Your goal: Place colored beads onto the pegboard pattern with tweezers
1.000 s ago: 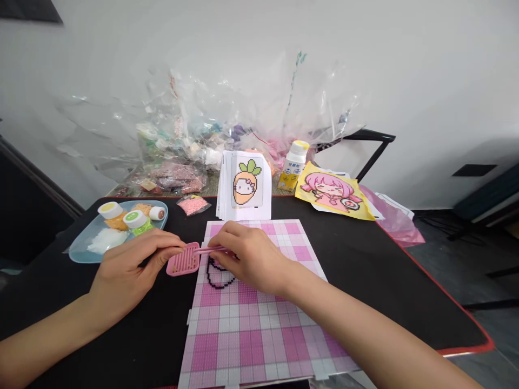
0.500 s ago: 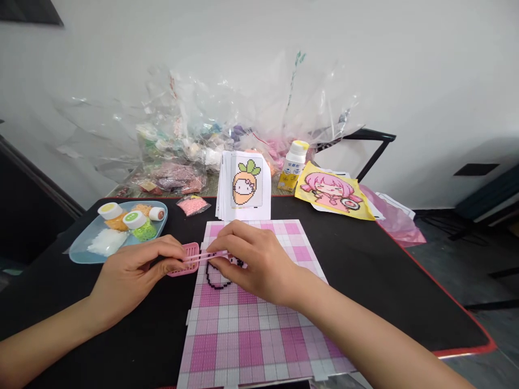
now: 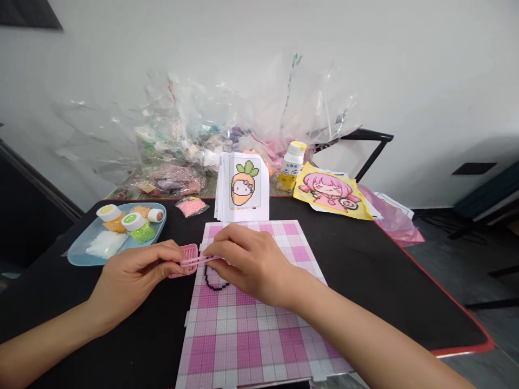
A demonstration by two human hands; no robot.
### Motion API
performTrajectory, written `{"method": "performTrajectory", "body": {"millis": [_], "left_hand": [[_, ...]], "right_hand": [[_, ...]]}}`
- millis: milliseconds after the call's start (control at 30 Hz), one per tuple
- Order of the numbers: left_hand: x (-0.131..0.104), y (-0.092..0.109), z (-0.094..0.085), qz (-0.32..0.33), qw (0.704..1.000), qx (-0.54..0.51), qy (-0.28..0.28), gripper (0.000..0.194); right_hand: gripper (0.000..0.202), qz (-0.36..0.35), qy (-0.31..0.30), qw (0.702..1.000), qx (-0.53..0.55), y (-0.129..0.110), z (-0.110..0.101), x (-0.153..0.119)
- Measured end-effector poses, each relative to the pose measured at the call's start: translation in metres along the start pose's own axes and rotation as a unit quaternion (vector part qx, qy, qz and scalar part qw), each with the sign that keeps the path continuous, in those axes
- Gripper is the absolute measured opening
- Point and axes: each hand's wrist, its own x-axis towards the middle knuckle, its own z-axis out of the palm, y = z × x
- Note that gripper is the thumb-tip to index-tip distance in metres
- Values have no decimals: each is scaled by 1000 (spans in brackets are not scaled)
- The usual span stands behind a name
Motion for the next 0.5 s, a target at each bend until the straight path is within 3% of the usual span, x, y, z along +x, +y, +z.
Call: {"method": "performTrajectory", "body": {"millis": [133, 500], "left_hand": [[0, 1, 1, -26, 1000, -8, -1, 17], [-1, 2, 2, -75, 997, -22, 9, 13]], "right_hand": [[4, -14, 2, 1000, -20, 0, 1, 0], [7, 28, 27, 997, 66, 1, -8, 5]]}}
